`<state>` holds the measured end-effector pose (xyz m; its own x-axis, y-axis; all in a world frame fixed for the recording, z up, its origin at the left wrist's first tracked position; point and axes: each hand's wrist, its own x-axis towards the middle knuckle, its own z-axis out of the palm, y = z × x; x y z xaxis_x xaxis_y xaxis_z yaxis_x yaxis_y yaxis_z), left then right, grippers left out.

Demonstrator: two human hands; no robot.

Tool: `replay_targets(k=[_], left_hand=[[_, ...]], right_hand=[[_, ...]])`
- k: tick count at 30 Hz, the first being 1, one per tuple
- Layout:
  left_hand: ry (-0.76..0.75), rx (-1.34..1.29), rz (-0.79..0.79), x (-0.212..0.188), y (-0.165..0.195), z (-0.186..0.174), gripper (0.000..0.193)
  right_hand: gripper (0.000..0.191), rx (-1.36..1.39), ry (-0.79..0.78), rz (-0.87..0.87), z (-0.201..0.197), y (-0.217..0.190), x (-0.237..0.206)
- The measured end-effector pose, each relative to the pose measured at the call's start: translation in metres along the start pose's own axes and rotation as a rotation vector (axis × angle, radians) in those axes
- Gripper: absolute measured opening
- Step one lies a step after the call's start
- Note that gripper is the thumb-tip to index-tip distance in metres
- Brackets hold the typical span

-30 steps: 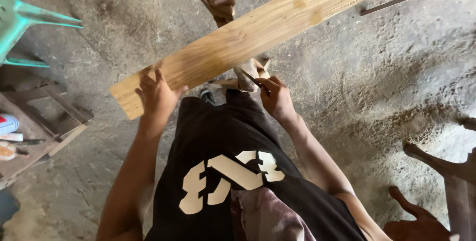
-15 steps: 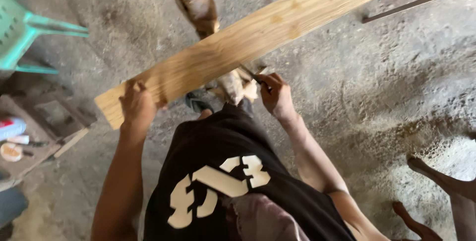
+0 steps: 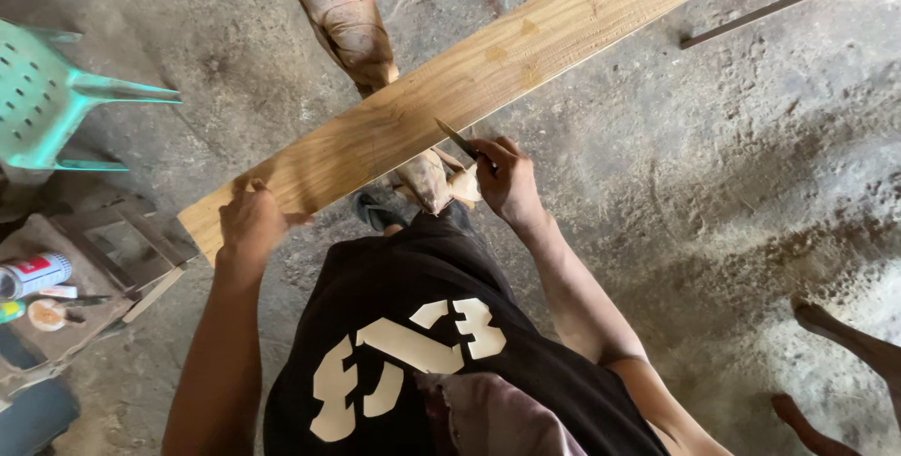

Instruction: The person scoops wood filler from a jar with a small knife and presses it into holes on a wooden plank, then scrapes and smooths the filled spots, working along the plank and treating several holes one after another.

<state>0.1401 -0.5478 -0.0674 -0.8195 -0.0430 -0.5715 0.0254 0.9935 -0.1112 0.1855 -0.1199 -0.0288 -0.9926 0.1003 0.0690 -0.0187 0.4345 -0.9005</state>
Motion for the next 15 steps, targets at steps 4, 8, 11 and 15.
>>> replay_targets(k=[4,8,11,15], left_hand=[[0.038,-0.011,0.003,0.003,0.0,-0.001,0.136],[0.019,-0.051,0.003,0.002,0.004,-0.005,0.135],[0.051,-0.059,0.03,0.0,0.007,-0.01,0.133],[-0.031,-0.047,0.036,-0.005,0.012,-0.016,0.097]], right_hand=[[0.027,-0.002,-0.035,0.085,0.003,-0.001,0.006],[0.027,0.014,-0.027,-0.009,0.003,-0.002,0.009],[0.028,-0.006,-0.045,-0.001,0.0,-0.001,0.012],[0.029,-0.039,-0.043,-0.066,-0.004,0.001,0.02]])
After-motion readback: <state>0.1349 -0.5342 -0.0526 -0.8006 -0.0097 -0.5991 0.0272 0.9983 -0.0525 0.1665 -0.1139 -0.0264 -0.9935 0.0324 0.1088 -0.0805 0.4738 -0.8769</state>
